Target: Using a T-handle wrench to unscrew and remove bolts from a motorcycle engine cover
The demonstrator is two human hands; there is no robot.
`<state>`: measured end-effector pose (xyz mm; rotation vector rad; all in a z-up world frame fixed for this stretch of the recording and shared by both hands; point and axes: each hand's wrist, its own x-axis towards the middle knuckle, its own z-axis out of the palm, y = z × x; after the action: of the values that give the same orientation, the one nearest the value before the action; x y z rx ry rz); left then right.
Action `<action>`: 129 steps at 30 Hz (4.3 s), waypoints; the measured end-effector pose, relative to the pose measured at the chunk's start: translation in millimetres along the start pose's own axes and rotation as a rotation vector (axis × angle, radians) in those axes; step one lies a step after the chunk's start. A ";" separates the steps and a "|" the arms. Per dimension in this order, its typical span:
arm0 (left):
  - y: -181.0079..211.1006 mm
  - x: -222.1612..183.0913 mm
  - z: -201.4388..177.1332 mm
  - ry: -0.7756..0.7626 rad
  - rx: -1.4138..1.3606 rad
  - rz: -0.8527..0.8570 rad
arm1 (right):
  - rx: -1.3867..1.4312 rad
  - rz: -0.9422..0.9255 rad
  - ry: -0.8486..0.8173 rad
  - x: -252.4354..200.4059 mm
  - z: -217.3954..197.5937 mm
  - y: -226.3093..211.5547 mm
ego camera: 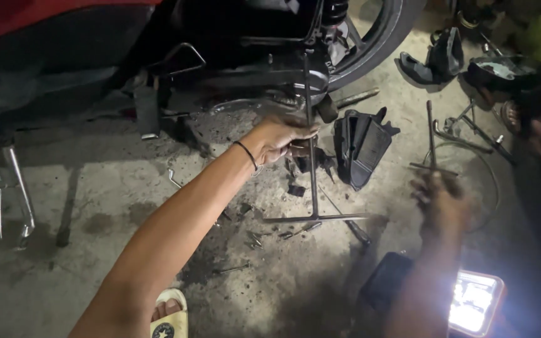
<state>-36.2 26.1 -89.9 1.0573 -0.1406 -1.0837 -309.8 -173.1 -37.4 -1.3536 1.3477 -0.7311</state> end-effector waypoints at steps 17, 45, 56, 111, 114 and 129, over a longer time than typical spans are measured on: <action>2.2 5.4 28.3 0.053 -0.012 0.060 | -1.400 -0.625 -0.242 -109.2 152.0 -21.8; 13.3 -8.0 22.1 -0.001 -0.158 0.110 | -1.307 -0.453 -0.821 -113.5 121.9 -100.2; 17.9 -23.2 17.9 -0.025 -0.163 0.136 | -0.483 0.130 -0.878 -133.7 118.1 -111.9; -77.2 -21.0 -84.6 0.029 -0.340 0.185 | -0.922 0.132 -1.051 -169.3 56.5 34.1; -85.6 -18.6 -83.9 0.016 -0.329 0.172 | -0.913 0.133 -1.053 -170.0 57.0 32.2; -58.4 -55.0 -58.2 0.046 -0.347 0.225 | -0.874 0.100 -1.065 -179.3 68.5 28.6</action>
<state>-69.5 102.0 -144.4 0.7340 -0.0317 -0.8426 -287.6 19.6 -39.3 -1.8903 0.8024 0.7196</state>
